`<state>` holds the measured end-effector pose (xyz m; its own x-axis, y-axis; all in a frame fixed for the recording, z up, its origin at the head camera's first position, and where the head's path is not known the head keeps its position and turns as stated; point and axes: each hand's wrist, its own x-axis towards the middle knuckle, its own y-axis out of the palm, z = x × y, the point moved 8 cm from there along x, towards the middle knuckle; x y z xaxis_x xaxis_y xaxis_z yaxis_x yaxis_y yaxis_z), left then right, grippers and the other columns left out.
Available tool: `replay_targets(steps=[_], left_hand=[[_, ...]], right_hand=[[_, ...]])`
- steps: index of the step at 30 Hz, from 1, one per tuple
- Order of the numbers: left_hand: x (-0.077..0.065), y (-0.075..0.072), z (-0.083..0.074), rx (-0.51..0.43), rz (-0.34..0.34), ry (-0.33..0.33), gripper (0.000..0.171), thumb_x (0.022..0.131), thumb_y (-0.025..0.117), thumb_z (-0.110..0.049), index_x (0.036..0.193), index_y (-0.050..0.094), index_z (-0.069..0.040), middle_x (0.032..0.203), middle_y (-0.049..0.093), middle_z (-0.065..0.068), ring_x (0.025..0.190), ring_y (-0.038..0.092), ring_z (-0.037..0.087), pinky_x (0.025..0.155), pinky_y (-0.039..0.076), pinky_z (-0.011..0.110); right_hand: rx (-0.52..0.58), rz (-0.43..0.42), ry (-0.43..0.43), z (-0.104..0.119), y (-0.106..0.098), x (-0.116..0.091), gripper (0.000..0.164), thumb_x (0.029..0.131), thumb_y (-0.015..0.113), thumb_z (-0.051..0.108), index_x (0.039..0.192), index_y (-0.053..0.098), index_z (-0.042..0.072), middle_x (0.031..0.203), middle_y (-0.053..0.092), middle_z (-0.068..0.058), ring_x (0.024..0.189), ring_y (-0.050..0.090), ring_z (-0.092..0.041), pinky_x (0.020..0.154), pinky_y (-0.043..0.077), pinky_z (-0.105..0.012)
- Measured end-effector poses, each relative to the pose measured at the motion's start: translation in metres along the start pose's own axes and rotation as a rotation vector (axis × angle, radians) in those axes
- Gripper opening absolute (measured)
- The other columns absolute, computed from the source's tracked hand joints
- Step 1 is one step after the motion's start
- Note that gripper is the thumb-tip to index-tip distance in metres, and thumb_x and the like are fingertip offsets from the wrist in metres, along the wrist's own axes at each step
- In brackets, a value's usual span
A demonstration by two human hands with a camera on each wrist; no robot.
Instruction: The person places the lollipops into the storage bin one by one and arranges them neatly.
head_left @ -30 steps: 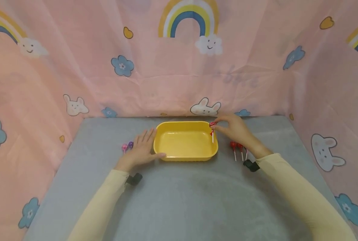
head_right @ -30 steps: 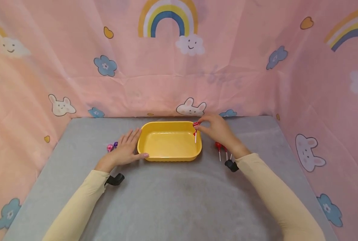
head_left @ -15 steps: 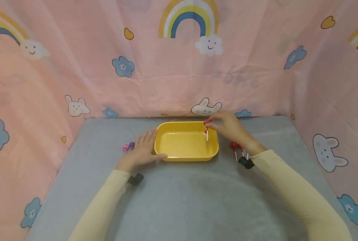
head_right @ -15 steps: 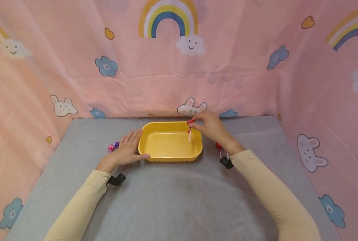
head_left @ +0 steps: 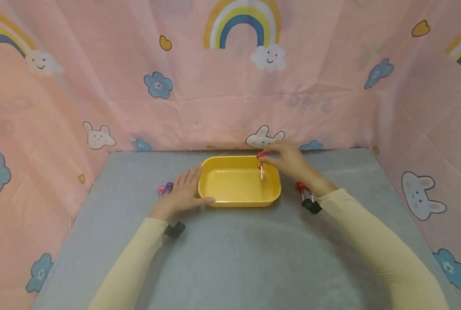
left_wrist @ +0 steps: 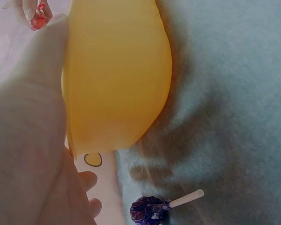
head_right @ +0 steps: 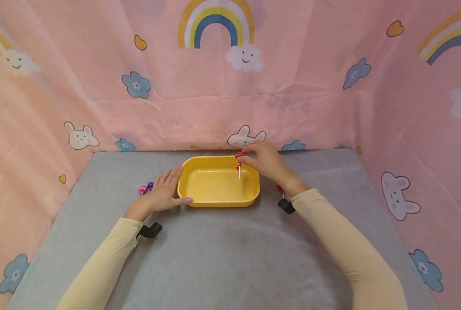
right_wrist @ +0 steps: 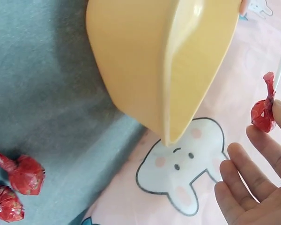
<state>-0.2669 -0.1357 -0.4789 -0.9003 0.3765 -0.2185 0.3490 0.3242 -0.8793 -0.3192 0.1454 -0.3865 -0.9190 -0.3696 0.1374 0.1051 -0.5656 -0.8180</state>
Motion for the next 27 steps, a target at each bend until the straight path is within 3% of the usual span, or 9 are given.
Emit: replay_targets(steps=[15, 27], left_hand=[[-0.001, -0.003, -0.003, -0.008, 0.022, -0.023, 0.118, 0.082, 0.063, -0.07, 0.16, -0.009, -0.018, 0.17, 0.0, 0.008, 0.156, -0.002, 0.037, 0.126, 0.001, 0.058], [0.001, -0.002, -0.002, -0.008, 0.022, -0.033, 0.118, 0.081, 0.062, -0.073, 0.16, -0.005, -0.017, 0.169, 0.005, 0.009, 0.156, 0.002, 0.038, 0.126, 0.005, 0.06]], right_hand=[[0.01, 0.031, -0.023, 0.019, 0.004, 0.012, 0.028, 0.091, 0.071, 0.035, 0.109, 0.075, 0.014, 0.117, 0.072, -0.007, 0.115, 0.062, -0.028, 0.101, 0.05, -0.048], [-0.018, 0.02, -0.019, 0.03, 0.011, 0.025, 0.03, 0.087, 0.075, 0.035, 0.106, 0.076, 0.012, 0.11, 0.075, -0.005, 0.106, 0.065, -0.025, 0.099, 0.053, -0.043]])
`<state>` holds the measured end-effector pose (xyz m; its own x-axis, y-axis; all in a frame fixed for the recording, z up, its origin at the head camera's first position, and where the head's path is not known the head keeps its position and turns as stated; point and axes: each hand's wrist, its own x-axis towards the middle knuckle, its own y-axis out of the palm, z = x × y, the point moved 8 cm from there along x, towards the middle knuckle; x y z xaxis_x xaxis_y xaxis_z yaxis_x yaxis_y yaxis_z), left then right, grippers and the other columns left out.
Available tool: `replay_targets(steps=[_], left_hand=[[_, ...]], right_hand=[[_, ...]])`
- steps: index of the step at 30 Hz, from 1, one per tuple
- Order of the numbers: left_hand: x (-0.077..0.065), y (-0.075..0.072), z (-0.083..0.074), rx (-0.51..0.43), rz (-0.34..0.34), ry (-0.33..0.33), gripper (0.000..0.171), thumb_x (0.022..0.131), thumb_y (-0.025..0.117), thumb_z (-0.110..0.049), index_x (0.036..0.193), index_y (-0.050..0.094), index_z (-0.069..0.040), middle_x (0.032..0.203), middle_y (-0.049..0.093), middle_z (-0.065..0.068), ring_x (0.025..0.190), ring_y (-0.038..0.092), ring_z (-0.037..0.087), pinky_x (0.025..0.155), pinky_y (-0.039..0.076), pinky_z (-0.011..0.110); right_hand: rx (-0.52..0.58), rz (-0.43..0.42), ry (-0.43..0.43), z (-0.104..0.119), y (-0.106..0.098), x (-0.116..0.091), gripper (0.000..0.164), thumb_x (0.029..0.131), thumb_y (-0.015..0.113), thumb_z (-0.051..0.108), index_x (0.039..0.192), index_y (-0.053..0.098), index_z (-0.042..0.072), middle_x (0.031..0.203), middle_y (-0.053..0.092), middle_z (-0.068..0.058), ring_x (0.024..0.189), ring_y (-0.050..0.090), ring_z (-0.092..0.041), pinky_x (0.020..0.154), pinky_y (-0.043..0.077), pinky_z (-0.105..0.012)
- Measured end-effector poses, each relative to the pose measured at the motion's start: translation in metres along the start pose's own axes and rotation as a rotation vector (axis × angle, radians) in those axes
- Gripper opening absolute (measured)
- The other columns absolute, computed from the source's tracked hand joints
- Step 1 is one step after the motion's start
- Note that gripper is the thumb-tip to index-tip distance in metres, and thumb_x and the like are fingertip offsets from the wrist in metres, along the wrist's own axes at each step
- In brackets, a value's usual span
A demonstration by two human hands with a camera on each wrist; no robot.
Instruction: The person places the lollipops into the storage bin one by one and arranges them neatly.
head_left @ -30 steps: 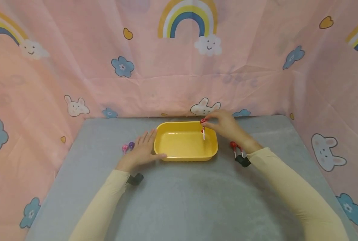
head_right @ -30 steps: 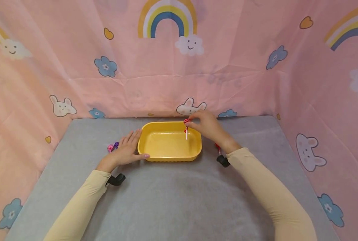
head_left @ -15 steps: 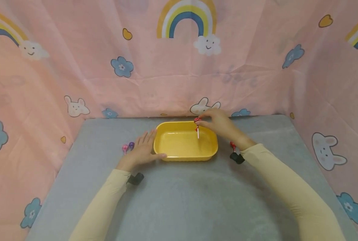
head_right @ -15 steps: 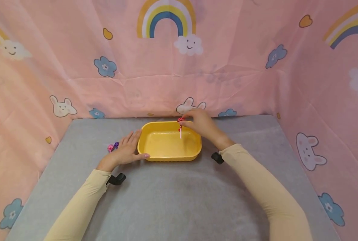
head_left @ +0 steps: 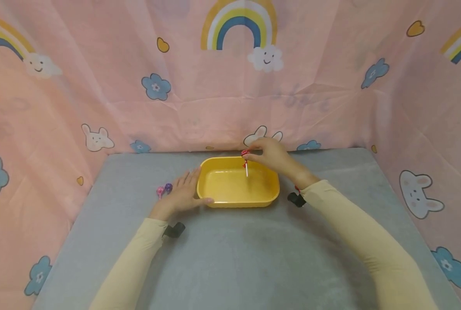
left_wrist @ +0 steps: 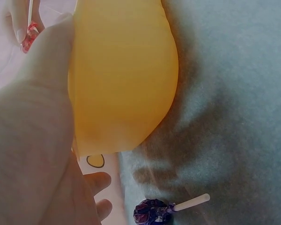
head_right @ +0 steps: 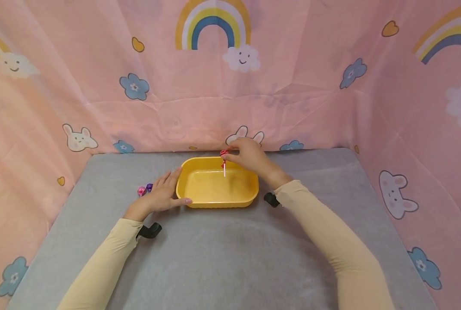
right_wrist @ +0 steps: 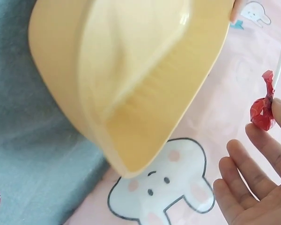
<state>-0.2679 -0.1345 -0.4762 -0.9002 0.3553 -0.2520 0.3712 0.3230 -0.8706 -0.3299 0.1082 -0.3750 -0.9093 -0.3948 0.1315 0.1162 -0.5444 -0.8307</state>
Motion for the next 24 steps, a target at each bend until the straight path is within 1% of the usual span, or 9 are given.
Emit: replay_targets(steps=[4, 9, 12, 17, 24], left_hand=[[0.002, 0.002, 0.003, 0.001, -0.004, -0.011, 0.118, 0.081, 0.063, -0.071, 0.16, -0.006, -0.019, 0.169, 0.005, 0.008, 0.156, 0.001, 0.037, 0.126, 0.005, 0.06], [0.003, 0.002, 0.002, -0.004, -0.01, 0.0, 0.116, 0.082, 0.064, -0.069, 0.16, -0.005, -0.018, 0.169, 0.006, 0.009, 0.156, 0.002, 0.039, 0.125, 0.006, 0.061], [0.003, 0.002, 0.002, -0.004, -0.008, 0.005, 0.116, 0.082, 0.063, -0.07, 0.16, -0.005, -0.017, 0.169, 0.006, 0.01, 0.156, 0.002, 0.039, 0.125, 0.006, 0.061], [0.004, 0.004, 0.003, -0.005, -0.001, 0.005, 0.118, 0.081, 0.061, -0.073, 0.16, -0.006, -0.017, 0.169, 0.006, 0.011, 0.155, 0.002, 0.04, 0.125, 0.005, 0.061], [0.003, 0.003, 0.002, -0.001, -0.011, 0.026, 0.118, 0.082, 0.062, -0.072, 0.16, -0.006, -0.015, 0.169, 0.007, 0.012, 0.155, 0.003, 0.041, 0.125, 0.006, 0.062]], right_hand=[[0.0, 0.002, -0.014, 0.006, 0.004, 0.004, 0.029, 0.087, 0.075, 0.034, 0.105, 0.077, 0.011, 0.108, 0.075, -0.005, 0.105, 0.065, -0.025, 0.098, 0.052, -0.043], [0.017, 0.021, -0.023, 0.013, 0.01, 0.009, 0.028, 0.089, 0.074, 0.035, 0.106, 0.077, 0.013, 0.109, 0.074, -0.003, 0.105, 0.065, -0.023, 0.096, 0.053, -0.042], [0.034, 0.029, -0.035, 0.017, 0.013, 0.011, 0.025, 0.089, 0.073, 0.034, 0.106, 0.077, 0.016, 0.107, 0.074, -0.002, 0.103, 0.065, -0.02, 0.094, 0.054, -0.04], [0.046, 0.033, -0.048, 0.022, 0.017, 0.014, 0.02, 0.09, 0.073, 0.034, 0.1, 0.077, 0.017, 0.098, 0.073, -0.001, 0.092, 0.062, -0.018, 0.084, 0.052, -0.034], [0.035, 0.039, -0.046, 0.03, 0.026, 0.021, 0.021, 0.089, 0.073, 0.035, 0.097, 0.078, 0.016, 0.096, 0.075, -0.001, 0.089, 0.06, -0.019, 0.082, 0.048, -0.033]])
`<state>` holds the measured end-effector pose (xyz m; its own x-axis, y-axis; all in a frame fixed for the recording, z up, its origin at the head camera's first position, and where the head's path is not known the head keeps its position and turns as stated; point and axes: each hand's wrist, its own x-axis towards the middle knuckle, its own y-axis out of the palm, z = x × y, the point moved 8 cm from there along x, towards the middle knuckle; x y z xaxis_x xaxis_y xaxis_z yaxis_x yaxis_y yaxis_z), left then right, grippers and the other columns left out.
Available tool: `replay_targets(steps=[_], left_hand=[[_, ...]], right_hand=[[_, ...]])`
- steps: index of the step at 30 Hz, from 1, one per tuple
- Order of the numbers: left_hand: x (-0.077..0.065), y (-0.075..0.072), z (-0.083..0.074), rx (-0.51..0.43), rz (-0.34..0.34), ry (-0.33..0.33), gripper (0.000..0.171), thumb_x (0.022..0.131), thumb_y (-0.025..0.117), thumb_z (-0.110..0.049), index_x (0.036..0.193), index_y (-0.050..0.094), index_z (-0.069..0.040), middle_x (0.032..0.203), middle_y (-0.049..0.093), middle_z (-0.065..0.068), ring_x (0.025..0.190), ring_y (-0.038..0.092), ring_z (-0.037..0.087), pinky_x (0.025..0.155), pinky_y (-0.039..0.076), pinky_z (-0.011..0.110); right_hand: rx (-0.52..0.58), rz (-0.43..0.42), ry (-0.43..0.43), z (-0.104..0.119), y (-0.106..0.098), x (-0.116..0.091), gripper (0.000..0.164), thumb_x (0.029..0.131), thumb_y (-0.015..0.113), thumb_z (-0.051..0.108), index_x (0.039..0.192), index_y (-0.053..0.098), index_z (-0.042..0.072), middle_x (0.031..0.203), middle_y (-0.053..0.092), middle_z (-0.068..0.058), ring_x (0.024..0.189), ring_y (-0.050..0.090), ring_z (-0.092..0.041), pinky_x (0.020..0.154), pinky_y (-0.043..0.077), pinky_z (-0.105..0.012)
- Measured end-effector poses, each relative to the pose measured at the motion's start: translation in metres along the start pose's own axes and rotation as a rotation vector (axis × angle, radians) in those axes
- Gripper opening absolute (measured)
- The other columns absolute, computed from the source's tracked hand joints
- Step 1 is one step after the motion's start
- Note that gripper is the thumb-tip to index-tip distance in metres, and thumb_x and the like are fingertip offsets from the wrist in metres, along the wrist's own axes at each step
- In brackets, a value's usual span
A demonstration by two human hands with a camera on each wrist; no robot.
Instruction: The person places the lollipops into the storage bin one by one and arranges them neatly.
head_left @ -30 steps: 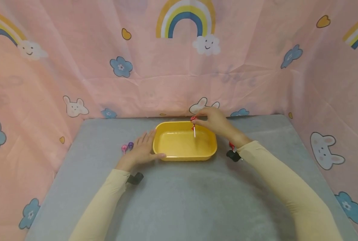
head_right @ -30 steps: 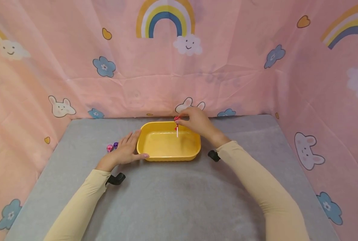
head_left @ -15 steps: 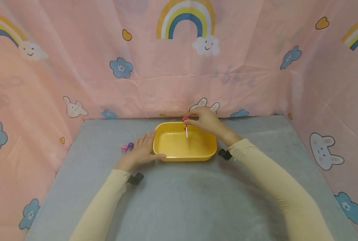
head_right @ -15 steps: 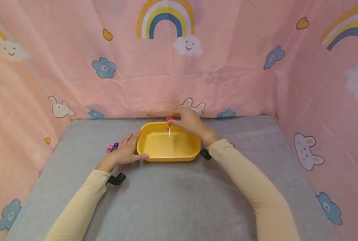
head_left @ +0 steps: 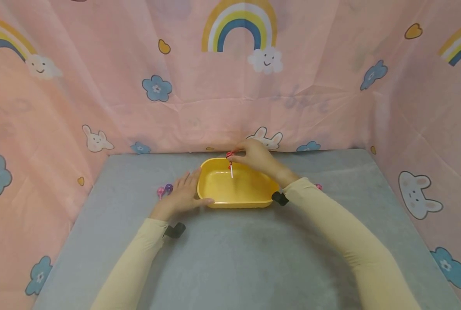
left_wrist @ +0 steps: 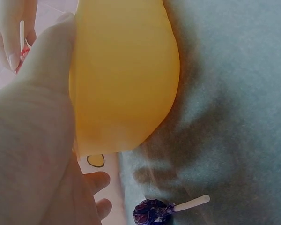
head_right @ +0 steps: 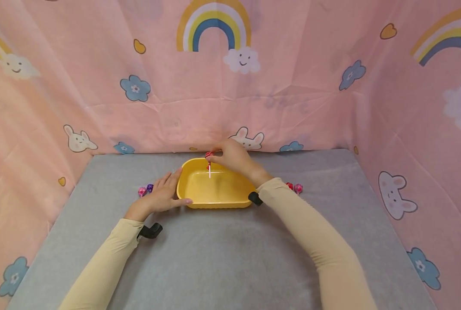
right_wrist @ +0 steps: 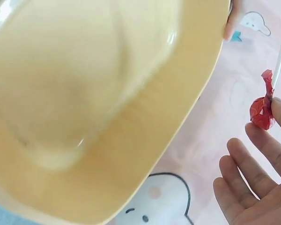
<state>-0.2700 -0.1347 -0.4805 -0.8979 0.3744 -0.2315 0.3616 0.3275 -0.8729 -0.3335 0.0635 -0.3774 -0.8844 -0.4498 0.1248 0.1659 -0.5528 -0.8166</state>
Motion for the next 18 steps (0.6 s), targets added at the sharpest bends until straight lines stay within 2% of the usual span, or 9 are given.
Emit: replay_targets(steps=[10, 18], left_hand=[[-0.002, -0.001, -0.001, -0.002, 0.025, -0.011, 0.12, 0.08, 0.059, -0.077, 0.16, -0.007, -0.016, 0.169, 0.006, 0.011, 0.155, 0.002, 0.04, 0.125, 0.006, 0.062], [-0.002, -0.003, -0.002, -0.007, 0.003, 0.0, 0.118, 0.081, 0.061, -0.074, 0.16, -0.005, -0.015, 0.169, 0.007, 0.012, 0.155, 0.003, 0.04, 0.125, 0.007, 0.062]], right_hand=[[-0.001, 0.004, -0.015, 0.01, 0.014, 0.008, 0.022, 0.09, 0.072, 0.037, 0.097, 0.077, 0.017, 0.094, 0.075, 0.0, 0.087, 0.059, -0.018, 0.079, 0.047, -0.031], [0.011, -0.008, -0.041, 0.015, 0.024, 0.014, 0.02, 0.09, 0.073, 0.034, 0.097, 0.077, 0.015, 0.095, 0.076, 0.0, 0.089, 0.062, -0.018, 0.082, 0.05, -0.032]])
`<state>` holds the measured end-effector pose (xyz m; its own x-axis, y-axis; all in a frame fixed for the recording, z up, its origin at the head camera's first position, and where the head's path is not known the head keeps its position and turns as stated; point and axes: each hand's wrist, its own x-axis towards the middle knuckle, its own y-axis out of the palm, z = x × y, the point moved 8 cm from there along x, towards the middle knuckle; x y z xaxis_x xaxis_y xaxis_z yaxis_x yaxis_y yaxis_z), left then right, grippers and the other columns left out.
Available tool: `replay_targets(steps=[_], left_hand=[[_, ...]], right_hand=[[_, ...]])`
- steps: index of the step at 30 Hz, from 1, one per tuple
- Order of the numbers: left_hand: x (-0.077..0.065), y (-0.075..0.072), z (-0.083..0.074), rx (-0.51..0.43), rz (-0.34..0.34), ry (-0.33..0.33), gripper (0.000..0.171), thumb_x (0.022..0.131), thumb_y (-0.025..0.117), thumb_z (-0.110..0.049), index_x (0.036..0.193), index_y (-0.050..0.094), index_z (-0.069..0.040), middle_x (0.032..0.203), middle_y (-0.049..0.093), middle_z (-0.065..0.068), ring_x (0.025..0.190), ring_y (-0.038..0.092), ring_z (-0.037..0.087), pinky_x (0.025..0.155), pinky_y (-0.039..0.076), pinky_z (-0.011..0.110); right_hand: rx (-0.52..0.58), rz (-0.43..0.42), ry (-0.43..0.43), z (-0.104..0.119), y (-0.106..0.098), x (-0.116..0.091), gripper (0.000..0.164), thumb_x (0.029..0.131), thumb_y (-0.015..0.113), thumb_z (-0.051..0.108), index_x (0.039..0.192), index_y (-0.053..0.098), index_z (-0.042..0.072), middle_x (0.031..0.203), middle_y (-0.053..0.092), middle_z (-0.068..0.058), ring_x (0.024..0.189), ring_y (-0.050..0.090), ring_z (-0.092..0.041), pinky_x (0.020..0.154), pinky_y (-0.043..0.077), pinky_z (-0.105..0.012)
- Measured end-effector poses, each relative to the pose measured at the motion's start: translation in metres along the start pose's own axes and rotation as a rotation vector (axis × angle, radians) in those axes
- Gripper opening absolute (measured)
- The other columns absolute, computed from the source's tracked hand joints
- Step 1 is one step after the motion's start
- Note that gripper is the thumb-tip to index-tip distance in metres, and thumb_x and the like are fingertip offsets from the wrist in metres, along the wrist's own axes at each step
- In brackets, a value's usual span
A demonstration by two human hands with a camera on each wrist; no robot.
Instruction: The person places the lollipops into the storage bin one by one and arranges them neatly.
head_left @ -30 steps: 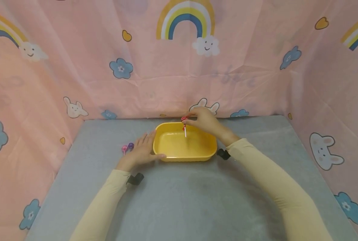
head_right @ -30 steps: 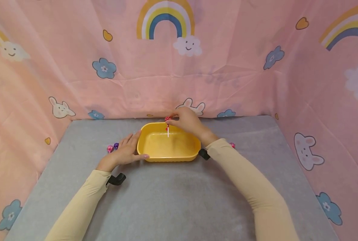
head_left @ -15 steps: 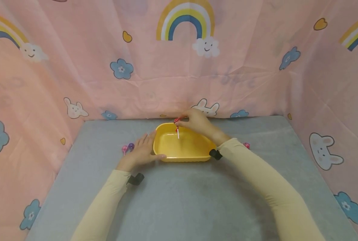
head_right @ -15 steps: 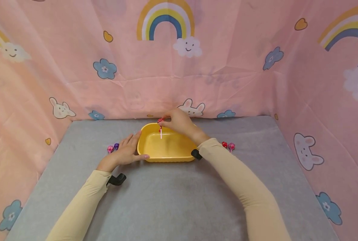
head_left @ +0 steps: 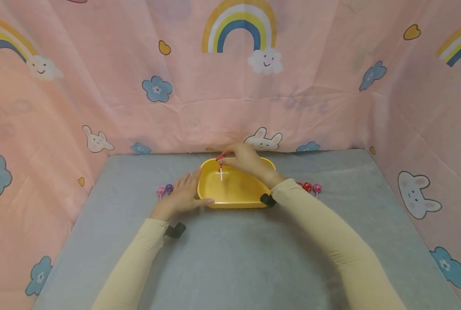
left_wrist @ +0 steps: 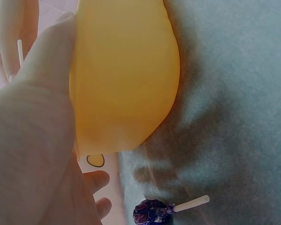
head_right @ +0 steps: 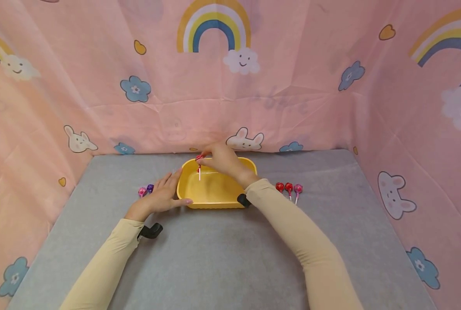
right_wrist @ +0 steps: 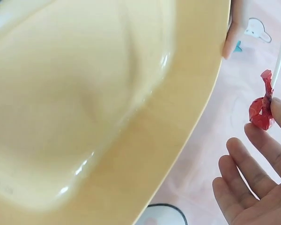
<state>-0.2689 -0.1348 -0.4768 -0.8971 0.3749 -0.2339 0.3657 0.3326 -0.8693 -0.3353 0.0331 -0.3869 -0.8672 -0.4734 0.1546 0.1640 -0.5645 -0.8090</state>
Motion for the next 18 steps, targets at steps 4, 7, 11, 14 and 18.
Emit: replay_targets(steps=[4, 7, 11, 14, 18], left_hand=[[0.0, 0.0, -0.001, 0.002, 0.003, -0.003, 0.118, 0.082, 0.062, -0.071, 0.16, -0.006, -0.015, 0.169, 0.006, 0.011, 0.155, 0.002, 0.04, 0.125, 0.007, 0.062], [-0.001, 0.0, -0.001, 0.001, 0.008, -0.005, 0.118, 0.082, 0.063, -0.071, 0.16, -0.006, -0.015, 0.169, 0.006, 0.011, 0.155, 0.002, 0.041, 0.124, 0.007, 0.062], [-0.001, -0.001, -0.001, 0.002, 0.013, -0.004, 0.117, 0.082, 0.063, -0.07, 0.16, -0.006, -0.016, 0.169, 0.006, 0.01, 0.155, 0.002, 0.04, 0.125, 0.007, 0.062], [0.0, 0.0, -0.001, -0.001, 0.015, -0.001, 0.116, 0.083, 0.063, -0.069, 0.16, -0.006, -0.016, 0.169, 0.006, 0.011, 0.155, 0.002, 0.041, 0.124, 0.007, 0.063], [-0.001, -0.001, -0.002, -0.009, 0.012, 0.004, 0.117, 0.082, 0.064, -0.068, 0.16, -0.005, -0.016, 0.169, 0.006, 0.011, 0.155, 0.001, 0.041, 0.124, 0.006, 0.064]], right_hand=[[0.015, 0.005, -0.001, 0.002, 0.005, 0.002, 0.019, 0.09, 0.073, 0.032, 0.096, 0.078, 0.015, 0.096, 0.076, 0.0, 0.095, 0.063, -0.021, 0.088, 0.05, -0.034], [0.026, 0.01, 0.014, 0.003, 0.009, 0.003, 0.021, 0.09, 0.072, 0.034, 0.095, 0.077, 0.014, 0.097, 0.075, -0.001, 0.099, 0.062, -0.021, 0.093, 0.05, -0.035], [0.052, 0.016, 0.032, 0.003, 0.015, 0.004, 0.022, 0.09, 0.072, 0.034, 0.098, 0.077, 0.013, 0.1, 0.075, -0.002, 0.101, 0.062, -0.02, 0.098, 0.051, -0.036], [0.062, 0.022, 0.051, 0.002, 0.019, 0.004, 0.023, 0.091, 0.072, 0.034, 0.099, 0.076, 0.014, 0.101, 0.074, 0.0, 0.102, 0.062, -0.018, 0.099, 0.052, -0.035], [0.072, 0.035, 0.079, 0.003, 0.024, 0.004, 0.023, 0.091, 0.071, 0.035, 0.099, 0.075, 0.014, 0.1, 0.073, -0.001, 0.098, 0.061, -0.018, 0.095, 0.053, -0.034]])
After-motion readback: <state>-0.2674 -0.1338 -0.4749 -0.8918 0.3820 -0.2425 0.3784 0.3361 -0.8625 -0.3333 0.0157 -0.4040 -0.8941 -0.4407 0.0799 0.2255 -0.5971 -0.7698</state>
